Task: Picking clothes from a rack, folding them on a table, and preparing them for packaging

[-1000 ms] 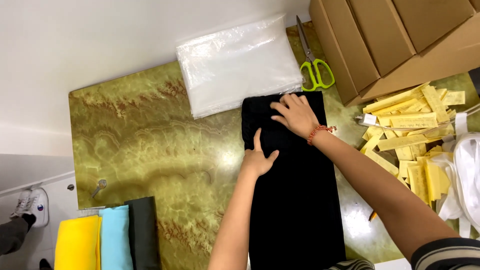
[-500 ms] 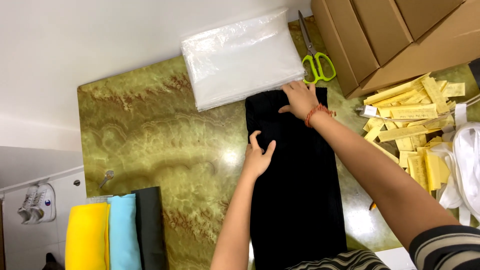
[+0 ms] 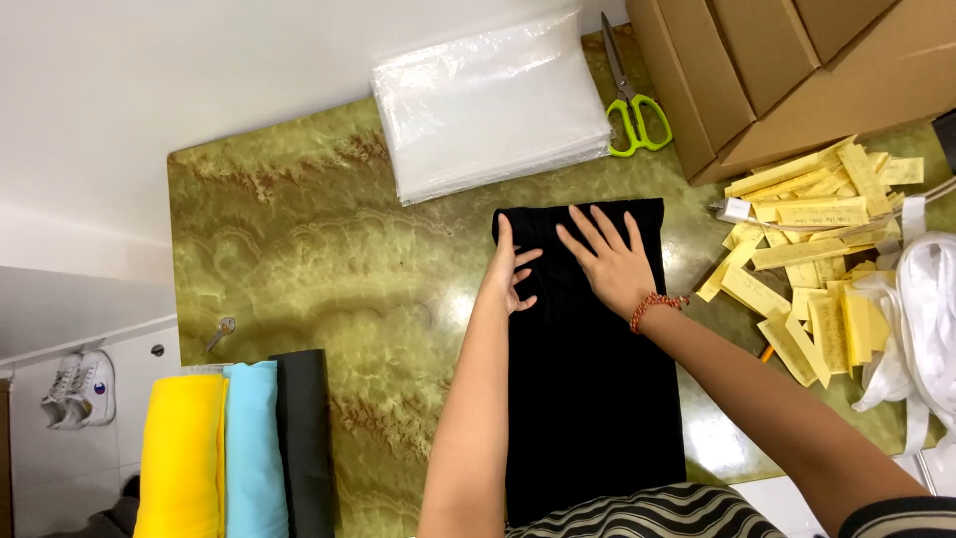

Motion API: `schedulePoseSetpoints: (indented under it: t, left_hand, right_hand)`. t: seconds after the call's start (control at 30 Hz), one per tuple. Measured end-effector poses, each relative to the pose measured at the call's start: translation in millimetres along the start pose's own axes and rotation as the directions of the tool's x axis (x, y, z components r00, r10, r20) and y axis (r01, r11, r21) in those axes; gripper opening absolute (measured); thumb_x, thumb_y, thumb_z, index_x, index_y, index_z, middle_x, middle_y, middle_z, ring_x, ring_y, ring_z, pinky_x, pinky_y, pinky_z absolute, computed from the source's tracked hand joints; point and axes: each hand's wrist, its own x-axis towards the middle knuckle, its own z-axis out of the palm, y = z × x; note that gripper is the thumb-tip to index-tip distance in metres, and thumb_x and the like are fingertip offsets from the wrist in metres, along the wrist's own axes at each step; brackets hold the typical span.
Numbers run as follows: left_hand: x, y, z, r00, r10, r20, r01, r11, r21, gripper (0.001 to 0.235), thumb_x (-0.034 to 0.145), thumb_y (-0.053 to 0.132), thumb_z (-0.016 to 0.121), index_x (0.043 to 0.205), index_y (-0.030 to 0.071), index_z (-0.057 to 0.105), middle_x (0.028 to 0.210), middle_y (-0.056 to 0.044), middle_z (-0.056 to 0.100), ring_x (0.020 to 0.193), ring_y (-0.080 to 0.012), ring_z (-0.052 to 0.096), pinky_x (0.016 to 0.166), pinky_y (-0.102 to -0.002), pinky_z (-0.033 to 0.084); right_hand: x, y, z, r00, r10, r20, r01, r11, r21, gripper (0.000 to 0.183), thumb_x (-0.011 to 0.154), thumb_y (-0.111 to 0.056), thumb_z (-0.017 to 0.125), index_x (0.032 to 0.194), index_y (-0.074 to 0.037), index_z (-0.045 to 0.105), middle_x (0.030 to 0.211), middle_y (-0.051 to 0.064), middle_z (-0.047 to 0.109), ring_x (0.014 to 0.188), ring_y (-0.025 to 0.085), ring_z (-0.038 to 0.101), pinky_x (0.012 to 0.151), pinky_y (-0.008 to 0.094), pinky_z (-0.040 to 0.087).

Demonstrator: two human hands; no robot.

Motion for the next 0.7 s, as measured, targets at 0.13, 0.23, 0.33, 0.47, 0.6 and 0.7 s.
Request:
schedulePoseSetpoints:
  t: [0.13,0.23,0.33,0.47,0.6,0.7]
  left_hand:
    - [15,-5,-1,1.0,-0.004,-0.028,0.002,0.999,-0.051,0.122,0.086,0.095,0.044,0.166,0.004,0.037,0.144,-0.004,0.063,0.099,-0.018,0.039,0.09,-0.057,0.049]
    - [51,-19,-13,0.997,-0.016,-0.076,0.009,0.996,-0.089,0.103,0.093,0.072,0.065,0.166,0.007,0.032,0.135,-0.001,0.068,0.089,-0.0144,0.045,0.08,-0.059,0.056]
    - [97,-43,-31,0.996,-0.012,-0.087,-0.001,0.99,-0.14,0.083,0.098,0.047,0.071,0.161,0.01,0.034,0.134,-0.004,0.07,0.076,-0.0103,0.058,0.075,-0.07,0.061]
    - [85,-36,-33,0.997,-0.004,-0.071,-0.006,0.988,-0.151,0.075,0.098,0.037,0.076,0.157,0.007,0.04,0.141,-0.007,0.051,0.09,-0.0134,0.064,0.077,-0.075,0.062]
    - [25,2,-19,0.999,0.017,-0.03,-0.018,1.0,-0.01,0.126,0.087,0.072,0.078,0.167,-0.003,0.018,0.151,-0.018,0.059,0.115,-0.0209,0.067,0.088,-0.073,0.059]
    - [73,-13,-25,0.996,-0.016,-0.088,0.018,1.0,0.015,0.114,0.082,0.058,0.09,0.162,0.003,0.03,0.141,-0.015,0.064,0.117,-0.0227,0.066,0.082,-0.077,0.06]
  right_hand:
    - [-17,10,5,0.999,-0.045,-0.005,0.045,0.999,-0.009,0.053,0.109,-0.026,0.054,0.161,-0.035,0.046,0.179,-0.006,0.029,0.164,0.023,0.023,0.131,0.059,0.013]
    - [-9,28,11,0.995,-0.077,-0.06,0.081,0.994,0.069,0.046,0.109,-0.026,0.057,0.154,-0.037,0.054,0.174,-0.01,0.038,0.16,0.021,0.033,0.131,0.056,0.016]
    - [11,48,7,0.998,0.032,-0.048,-0.02,0.971,0.24,0.022,0.111,-0.034,0.06,0.129,-0.032,0.072,0.149,-0.013,0.066,0.144,0.015,0.057,0.126,0.047,0.034]
    - [44,73,2,0.958,0.122,0.261,-0.193,0.944,0.268,0.037,0.101,-0.046,0.07,0.136,-0.034,0.066,0.141,-0.013,0.065,0.134,0.016,0.056,0.108,0.043,0.042]
    - [70,89,0,0.856,0.155,0.494,-0.32,0.909,0.269,0.068,0.088,-0.059,0.081,0.148,-0.034,0.061,0.142,-0.006,0.062,0.135,0.024,0.049,0.105,0.05,0.037]
    - [75,98,23,0.799,0.191,0.57,-0.377,0.898,0.227,0.077,0.078,-0.059,0.088,0.145,-0.027,0.065,0.138,0.006,0.066,0.138,0.032,0.053,0.108,0.057,0.044]
